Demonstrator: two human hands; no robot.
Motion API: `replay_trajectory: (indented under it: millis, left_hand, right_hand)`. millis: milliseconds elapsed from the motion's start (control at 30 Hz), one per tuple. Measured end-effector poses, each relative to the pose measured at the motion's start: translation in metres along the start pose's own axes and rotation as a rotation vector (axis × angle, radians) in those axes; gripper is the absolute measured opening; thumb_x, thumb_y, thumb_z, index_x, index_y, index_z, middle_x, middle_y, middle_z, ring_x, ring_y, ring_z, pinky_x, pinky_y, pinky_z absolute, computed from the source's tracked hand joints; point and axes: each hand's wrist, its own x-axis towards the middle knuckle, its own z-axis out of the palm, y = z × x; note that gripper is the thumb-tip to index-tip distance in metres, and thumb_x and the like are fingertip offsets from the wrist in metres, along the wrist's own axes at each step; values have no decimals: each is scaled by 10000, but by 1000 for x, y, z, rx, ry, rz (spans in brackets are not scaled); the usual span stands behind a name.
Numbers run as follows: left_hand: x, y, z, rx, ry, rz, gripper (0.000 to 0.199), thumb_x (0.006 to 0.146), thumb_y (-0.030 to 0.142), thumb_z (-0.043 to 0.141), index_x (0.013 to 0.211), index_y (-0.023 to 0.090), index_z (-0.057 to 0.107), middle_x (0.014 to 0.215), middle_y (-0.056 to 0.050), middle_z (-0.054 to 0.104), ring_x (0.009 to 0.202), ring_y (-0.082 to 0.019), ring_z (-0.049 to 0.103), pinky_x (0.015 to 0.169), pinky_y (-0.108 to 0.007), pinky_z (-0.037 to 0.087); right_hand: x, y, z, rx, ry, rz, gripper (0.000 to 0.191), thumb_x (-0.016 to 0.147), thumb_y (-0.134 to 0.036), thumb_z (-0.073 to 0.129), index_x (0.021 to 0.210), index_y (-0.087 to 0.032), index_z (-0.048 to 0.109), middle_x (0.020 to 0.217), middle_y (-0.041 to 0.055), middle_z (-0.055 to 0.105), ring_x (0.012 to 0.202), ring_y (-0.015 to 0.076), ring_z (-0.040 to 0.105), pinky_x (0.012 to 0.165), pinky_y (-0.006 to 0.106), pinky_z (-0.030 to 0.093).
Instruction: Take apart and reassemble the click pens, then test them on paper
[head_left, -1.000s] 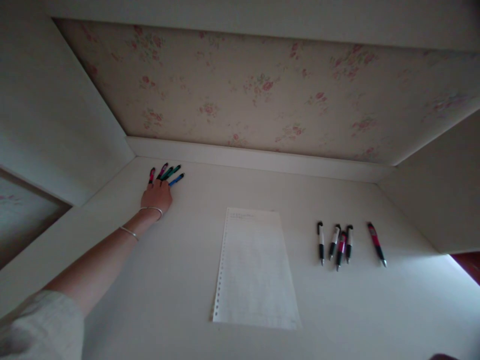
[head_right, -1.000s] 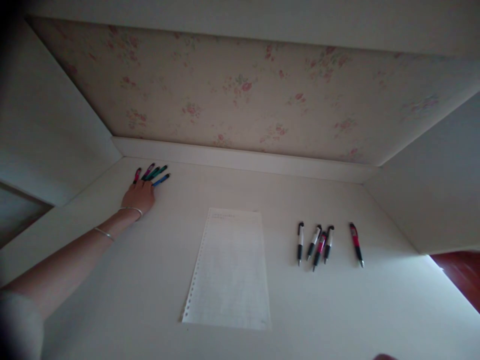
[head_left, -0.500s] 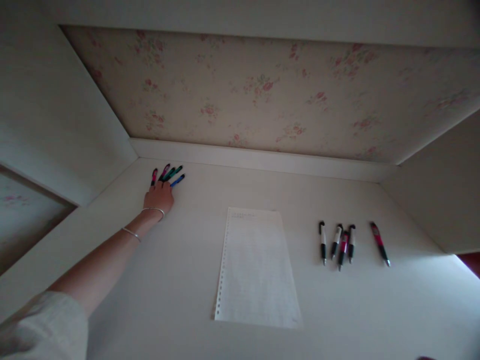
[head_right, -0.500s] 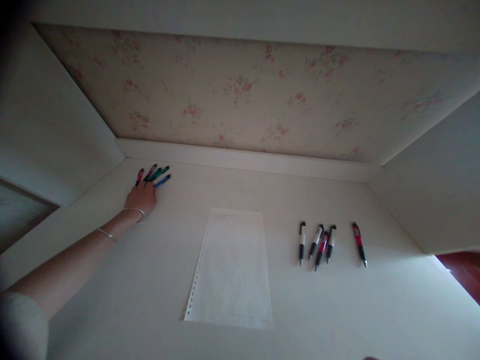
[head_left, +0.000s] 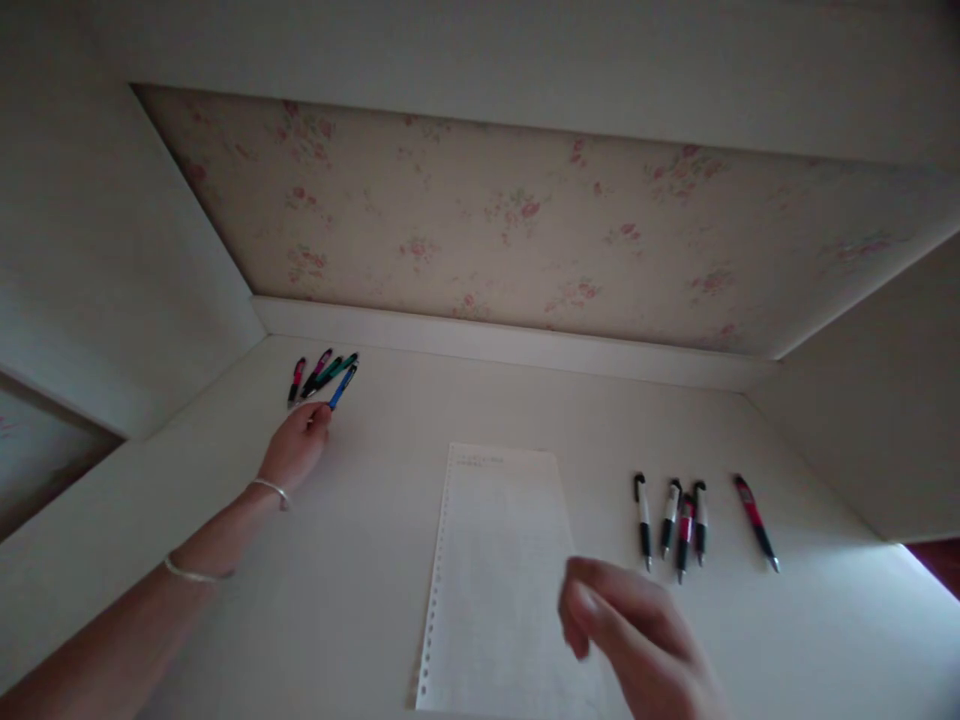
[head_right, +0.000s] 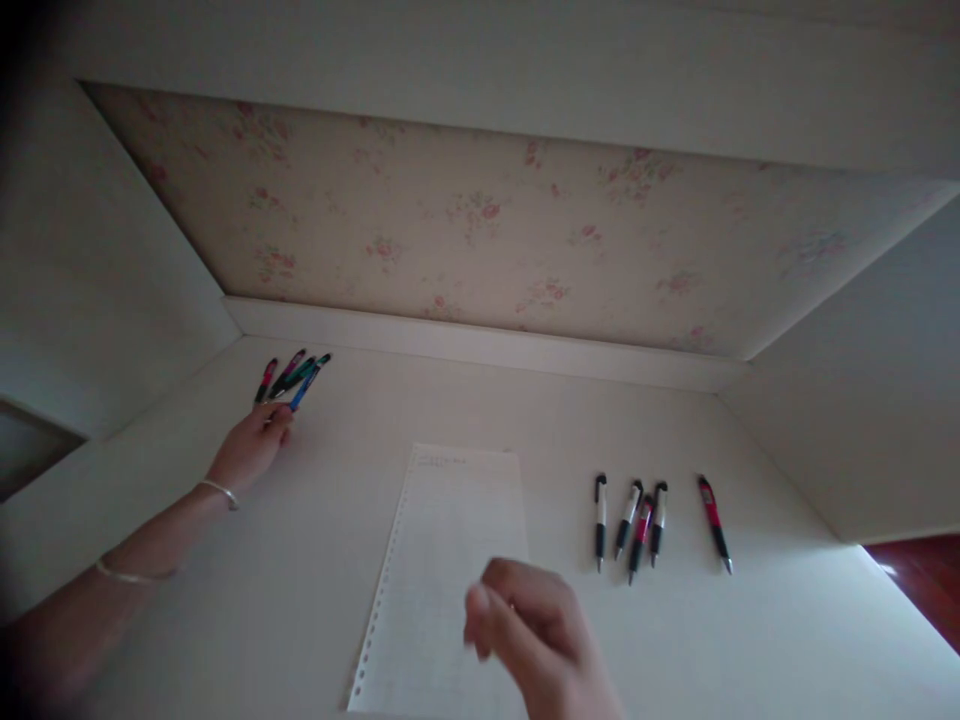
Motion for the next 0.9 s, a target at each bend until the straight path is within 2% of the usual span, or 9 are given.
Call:
replay_trajectory:
  millis: [67, 167, 267, 367, 467, 533, 633, 767, 900]
  left_hand:
    - [-32, 18, 3, -126, -63, 33, 453, 969, 528, 310, 1016, 186, 604, 714, -26, 625, 604, -197, 621, 555, -296, 511]
    - [-89, 48, 17, -287, -230, 91, 493, 967, 625, 337, 1020, 211, 598, 726, -4, 630, 531, -143, 558, 473, -236, 444]
    - [-135, 72, 37, -623, -618, 35, 490, 966, 640, 398, 1120, 210, 575, 687, 19, 579, 495, -119, 469, 445, -221, 350]
    - [-155, 88, 52, -640, -805, 134, 468, 984, 604, 416, 1064, 185, 610, 636, 38, 505, 524, -115, 417, 484, -226, 329]
    - [-156, 95, 59, -642, -844, 225, 427, 984, 550, 469, 1061, 161, 628, 654, 35, 510, 578, -121, 437, 550, -233, 355]
    - [-153, 95, 60, -634, -832, 244, 388, 969, 512, 523, 1093, 160, 631, 713, 16, 557, 629, -131, 468, 595, -239, 377]
    - [-152, 90, 58, -618, -805, 247, 333, 953, 465, 571, 1092, 172, 646, 807, -12, 616, 669, -136, 495, 619, -241, 396]
    - [-153, 87, 56, -691, -855, 115, 405, 985, 518, 477, 1097, 159, 628, 755, -6, 623, 473, -85, 411, 454, -220, 324]
    - [-152, 88, 56, -755, -832, 17, 484, 952, 586, 498, 1105, 140, 608, 692, 6, 615, 431, -74, 394, 407, -205, 289]
  right_hand:
    - [34, -3, 23, 69, -24, 65, 502, 938, -575, 559, 635, -177, 601, 654, 2, 550, 615, 146, 532, 583, 266, 448]
    - [62, 4, 50, 47, -73, 19, 512, 873, -616, 614, 612, -177, 591, 589, -30, 423, 585, 127, 396, 533, 257, 299]
    - [65, 13, 59, 200, -166, -28, 393, 921, -587, 581, 994, -212, 672, 629, -57, 398, 558, 116, 345, 508, 249, 252]
    - [62, 13, 61, 428, -155, -13, 636, 897, -631, 597, 1388, -257, 443, 662, -75, 427, 518, 109, 334, 477, 236, 256]
    - [64, 8, 65, 472, -134, 65, 695, 828, -639, 690, 1337, -217, 477, 632, -83, 422, 504, 97, 322, 464, 227, 242]
    - [67, 6, 69, 466, -133, 92, 539, 816, -626, 712, 1113, -195, 585, 599, -86, 400, 494, 84, 308, 454, 221, 219]
    - [71, 10, 71, 475, -113, 51, 404, 866, -579, 688, 856, -192, 571, 551, -85, 407, 473, 70, 321, 452, 218, 227]
    - [73, 19, 67, 571, -81, 51, 304, 914, -477, 684, 919, -185, 596, 537, -81, 467, 457, 58, 374, 459, 198, 270]
    - [75, 18, 60, 819, -42, 150, 316, 842, -447, 766, 949, -195, 608, 566, -74, 506, 414, 48, 403, 407, 180, 270]
